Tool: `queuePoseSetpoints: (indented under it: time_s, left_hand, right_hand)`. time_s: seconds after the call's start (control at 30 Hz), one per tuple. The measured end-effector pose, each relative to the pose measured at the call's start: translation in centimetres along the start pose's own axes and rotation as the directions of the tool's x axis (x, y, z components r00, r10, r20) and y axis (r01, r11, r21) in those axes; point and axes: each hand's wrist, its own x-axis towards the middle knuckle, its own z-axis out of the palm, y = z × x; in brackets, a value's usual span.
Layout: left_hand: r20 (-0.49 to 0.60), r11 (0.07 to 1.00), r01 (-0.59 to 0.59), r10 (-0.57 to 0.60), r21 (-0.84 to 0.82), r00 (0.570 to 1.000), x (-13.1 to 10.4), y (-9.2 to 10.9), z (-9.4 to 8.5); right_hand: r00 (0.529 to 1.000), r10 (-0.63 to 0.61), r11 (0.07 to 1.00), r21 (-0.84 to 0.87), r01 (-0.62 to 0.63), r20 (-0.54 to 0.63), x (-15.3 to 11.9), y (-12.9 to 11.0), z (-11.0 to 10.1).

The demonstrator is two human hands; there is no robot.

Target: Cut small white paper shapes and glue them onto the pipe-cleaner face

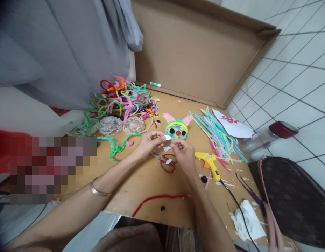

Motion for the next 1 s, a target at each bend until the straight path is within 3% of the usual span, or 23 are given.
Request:
queuePoseSetpoints:
  time_s: [0.1,0.2,0.27,0.37,0.57,0.7,0.77,0.87,0.93,1.0]
  left_hand:
    - [-0.042,1.0,0.001,-0.001,-0.012,0.999,0.2,0.0,-0.2]
    - [-0.059,1.0,0.013,-0.014,-0.021,0.998,0.3,-0.1,-0.2]
    - [-0.064,1.0,0.008,-0.01,-0.025,0.998,0.3,-0.2,-0.2]
    - [-0.075,1.0,-0.002,0.0,-0.029,0.997,0.3,-0.5,-0.2]
    - [-0.06,0.998,0.013,-0.016,-0.059,0.998,0.4,-0.7,-0.2]
    - [-0.062,0.997,0.03,-0.034,-0.067,0.997,0.5,-0.7,-0.2]
    - [-0.052,0.997,0.036,-0.039,-0.062,0.998,0.5,-0.6,-0.1]
    - [-0.008,0.997,0.057,-0.057,-0.053,0.998,0.2,-0.6,0.1]
    - [0.035,0.996,0.076,-0.075,-0.04,0.997,-0.3,-0.5,0.4]
    - [0.07,0.995,0.095,-0.093,-0.017,0.993,-0.8,-0.4,0.7]
  right_hand:
    - [0.95,-0.068,0.947,-0.279,0.157,0.305,-1.4,0.7,-0.8]
    - [0.89,-0.128,0.819,-0.459,0.344,0.438,-2.3,1.6,-1.0]
    - [0.866,-0.152,0.751,-0.514,0.415,0.476,-2.4,2.1,-1.0]
    - [0.845,-0.16,0.726,-0.52,0.451,0.51,-2.3,2.3,-0.8]
    - [0.844,-0.177,0.734,-0.504,0.456,0.506,-2.4,1.9,-0.9]
    - [0.838,-0.125,0.813,-0.428,0.393,0.532,-2.5,1.0,-1.1]
    - [0.876,-0.162,0.867,-0.359,0.346,0.454,-2.5,0.4,-1.2]
    - [0.955,-0.283,0.901,-0.318,0.296,0.086,-2.5,-0.4,-1.3]
    - [0.925,-0.357,0.891,-0.344,0.296,-0.131,-2.5,-0.8,-1.4]
    - [0.891,-0.406,0.871,-0.38,0.311,-0.201,-2.6,-0.9,-1.3]
